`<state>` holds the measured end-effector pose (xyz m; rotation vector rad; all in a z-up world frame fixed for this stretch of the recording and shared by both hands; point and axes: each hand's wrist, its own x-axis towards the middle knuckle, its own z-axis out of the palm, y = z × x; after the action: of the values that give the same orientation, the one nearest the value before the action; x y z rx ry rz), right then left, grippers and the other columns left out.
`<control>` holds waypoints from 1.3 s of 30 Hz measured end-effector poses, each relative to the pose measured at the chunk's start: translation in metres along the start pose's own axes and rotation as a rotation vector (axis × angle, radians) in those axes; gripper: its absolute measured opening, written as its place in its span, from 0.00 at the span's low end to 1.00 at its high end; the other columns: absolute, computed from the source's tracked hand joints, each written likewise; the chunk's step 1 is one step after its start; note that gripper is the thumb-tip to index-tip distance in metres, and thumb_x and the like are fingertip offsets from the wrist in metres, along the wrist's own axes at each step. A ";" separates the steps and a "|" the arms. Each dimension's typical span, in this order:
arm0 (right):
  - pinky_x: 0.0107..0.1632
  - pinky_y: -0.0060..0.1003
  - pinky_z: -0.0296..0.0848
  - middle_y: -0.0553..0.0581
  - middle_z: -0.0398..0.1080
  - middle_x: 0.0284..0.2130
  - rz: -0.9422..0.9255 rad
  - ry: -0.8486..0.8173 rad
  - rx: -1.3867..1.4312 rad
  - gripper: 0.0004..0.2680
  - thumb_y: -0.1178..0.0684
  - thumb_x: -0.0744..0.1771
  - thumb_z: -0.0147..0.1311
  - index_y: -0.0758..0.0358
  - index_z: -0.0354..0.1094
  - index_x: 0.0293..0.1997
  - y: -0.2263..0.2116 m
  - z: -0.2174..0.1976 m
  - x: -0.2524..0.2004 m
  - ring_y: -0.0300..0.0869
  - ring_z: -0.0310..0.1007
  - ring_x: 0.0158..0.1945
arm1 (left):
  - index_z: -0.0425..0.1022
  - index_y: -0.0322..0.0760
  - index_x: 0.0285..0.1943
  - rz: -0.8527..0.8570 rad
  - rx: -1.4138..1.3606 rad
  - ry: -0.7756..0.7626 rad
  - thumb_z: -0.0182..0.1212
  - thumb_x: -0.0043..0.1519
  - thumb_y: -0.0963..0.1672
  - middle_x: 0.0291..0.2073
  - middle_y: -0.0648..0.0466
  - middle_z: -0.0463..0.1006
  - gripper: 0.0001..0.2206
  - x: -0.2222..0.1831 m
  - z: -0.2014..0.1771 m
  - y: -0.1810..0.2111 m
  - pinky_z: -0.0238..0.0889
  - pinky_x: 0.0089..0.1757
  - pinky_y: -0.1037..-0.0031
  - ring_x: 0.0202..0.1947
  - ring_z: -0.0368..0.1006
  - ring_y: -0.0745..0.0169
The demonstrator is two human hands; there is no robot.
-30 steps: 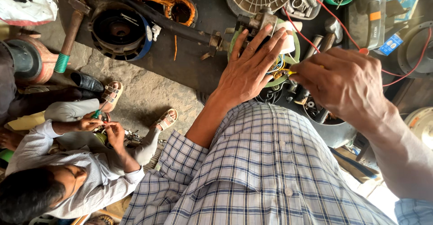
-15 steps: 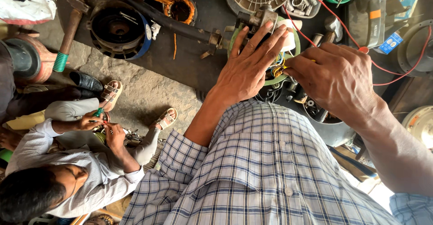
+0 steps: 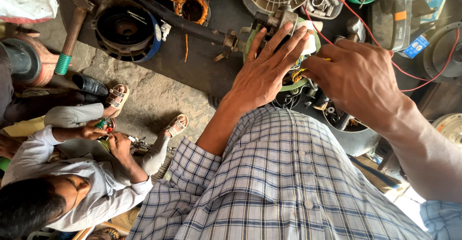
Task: The person uses a yellow screwdriver to tighten screws on the terminal block of a green electrical motor component. They adjust the wires and secure the connections while sitting at a cluttered workbench.
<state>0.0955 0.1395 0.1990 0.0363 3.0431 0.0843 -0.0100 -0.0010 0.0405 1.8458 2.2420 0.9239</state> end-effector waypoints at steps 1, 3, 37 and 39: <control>0.36 0.38 0.75 0.45 0.76 0.33 0.016 -0.081 -0.057 0.06 0.46 0.67 0.57 0.52 0.76 0.38 0.000 0.000 0.004 0.40 0.75 0.38 | 0.45 0.49 0.84 -0.005 0.005 -0.010 0.59 0.62 0.37 0.82 0.63 0.47 0.40 0.000 0.000 0.000 0.32 0.78 0.50 0.82 0.40 0.61; 0.37 0.36 0.76 0.44 0.75 0.28 0.044 -0.239 -0.167 0.10 0.41 0.70 0.52 0.51 0.74 0.35 -0.002 0.001 0.012 0.37 0.76 0.38 | 0.44 0.48 0.84 0.014 -0.039 0.036 0.59 0.64 0.37 0.82 0.63 0.46 0.39 -0.002 -0.002 -0.002 0.32 0.78 0.50 0.83 0.40 0.61; 0.35 0.37 0.74 0.50 0.73 0.31 0.134 0.172 0.160 0.05 0.56 0.66 0.62 0.56 0.78 0.46 0.009 0.000 -0.044 0.41 0.75 0.33 | 0.35 0.39 0.84 0.061 -0.064 0.100 0.59 0.62 0.35 0.82 0.60 0.44 0.43 -0.009 0.001 -0.004 0.35 0.77 0.46 0.83 0.41 0.57; 0.37 0.37 0.75 0.51 0.74 0.33 0.191 0.269 0.113 0.04 0.56 0.67 0.64 0.58 0.77 0.44 0.010 -0.004 -0.063 0.41 0.74 0.33 | 0.36 0.38 0.84 0.067 -0.031 0.102 0.59 0.62 0.35 0.82 0.59 0.45 0.43 -0.010 0.002 -0.006 0.34 0.77 0.46 0.83 0.41 0.56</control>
<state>0.1581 0.1480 0.2096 0.3514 3.3003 -0.0758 -0.0115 -0.0096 0.0330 1.9124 2.2211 1.0809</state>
